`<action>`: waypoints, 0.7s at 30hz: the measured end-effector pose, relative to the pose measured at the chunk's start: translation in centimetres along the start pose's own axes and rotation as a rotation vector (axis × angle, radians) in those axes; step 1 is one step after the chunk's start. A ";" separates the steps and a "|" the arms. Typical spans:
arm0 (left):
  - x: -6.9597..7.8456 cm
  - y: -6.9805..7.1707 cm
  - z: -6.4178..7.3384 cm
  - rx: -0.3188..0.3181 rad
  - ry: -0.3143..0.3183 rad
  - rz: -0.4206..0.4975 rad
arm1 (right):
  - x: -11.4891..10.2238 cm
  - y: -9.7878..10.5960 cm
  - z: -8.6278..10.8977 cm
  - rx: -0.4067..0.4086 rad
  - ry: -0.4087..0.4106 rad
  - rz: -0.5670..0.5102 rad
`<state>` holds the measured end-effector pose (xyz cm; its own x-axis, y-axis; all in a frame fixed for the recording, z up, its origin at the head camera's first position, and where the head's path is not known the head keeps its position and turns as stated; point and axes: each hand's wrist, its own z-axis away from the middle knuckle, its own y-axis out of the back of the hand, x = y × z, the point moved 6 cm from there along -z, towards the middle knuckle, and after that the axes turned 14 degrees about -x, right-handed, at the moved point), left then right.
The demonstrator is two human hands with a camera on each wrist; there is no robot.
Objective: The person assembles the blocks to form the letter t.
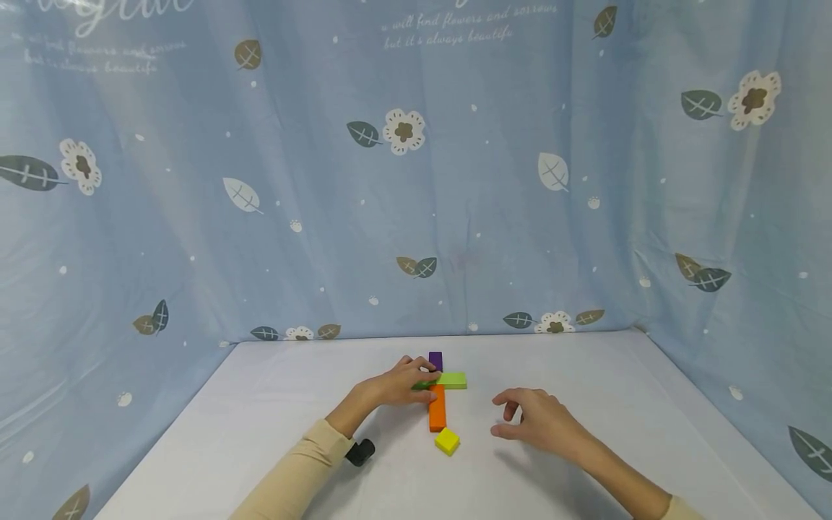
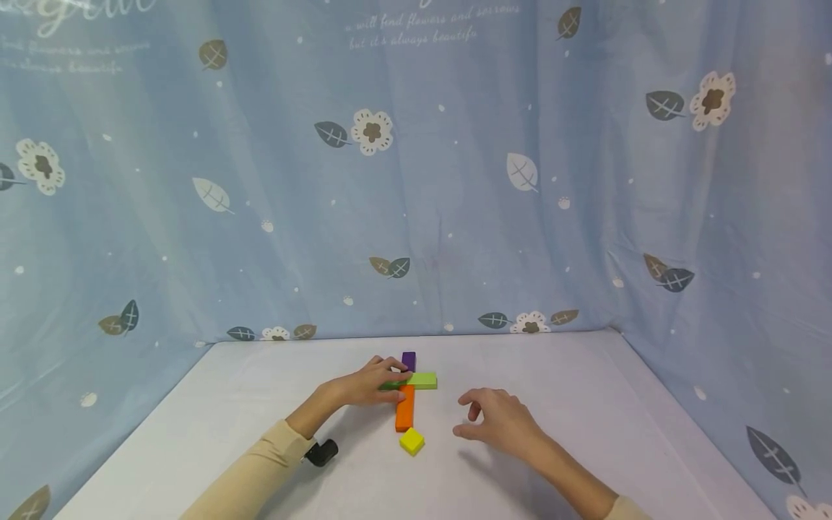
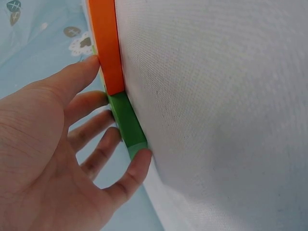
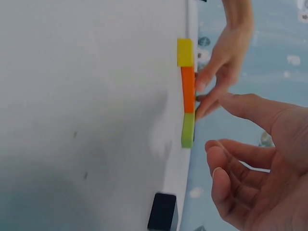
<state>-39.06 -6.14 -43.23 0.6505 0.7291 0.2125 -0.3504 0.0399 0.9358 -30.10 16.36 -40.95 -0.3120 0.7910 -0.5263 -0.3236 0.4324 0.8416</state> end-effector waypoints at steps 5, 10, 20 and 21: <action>0.1 0.1 0.0 -0.002 0.001 0.002 | 1.3 0.7 0.5 0.053 -0.043 0.024; 0.1 0.1 0.0 -0.001 0.000 0.022 | 2.5 1.0 0.9 0.089 -0.074 0.035; 0.0 0.1 -0.1 -0.011 0.008 0.032 | 4.3 1.5 1.9 0.125 -0.090 0.073; 0.0 0.1 -0.1 -0.011 0.008 0.033 | 4.5 1.5 2.0 0.128 -0.094 0.075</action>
<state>-39.10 -6.07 -43.18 0.6330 0.7356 0.2413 -0.3789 0.0226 0.9252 -30.25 21.43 -41.78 -0.2446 0.8575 -0.4527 -0.1842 0.4173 0.8899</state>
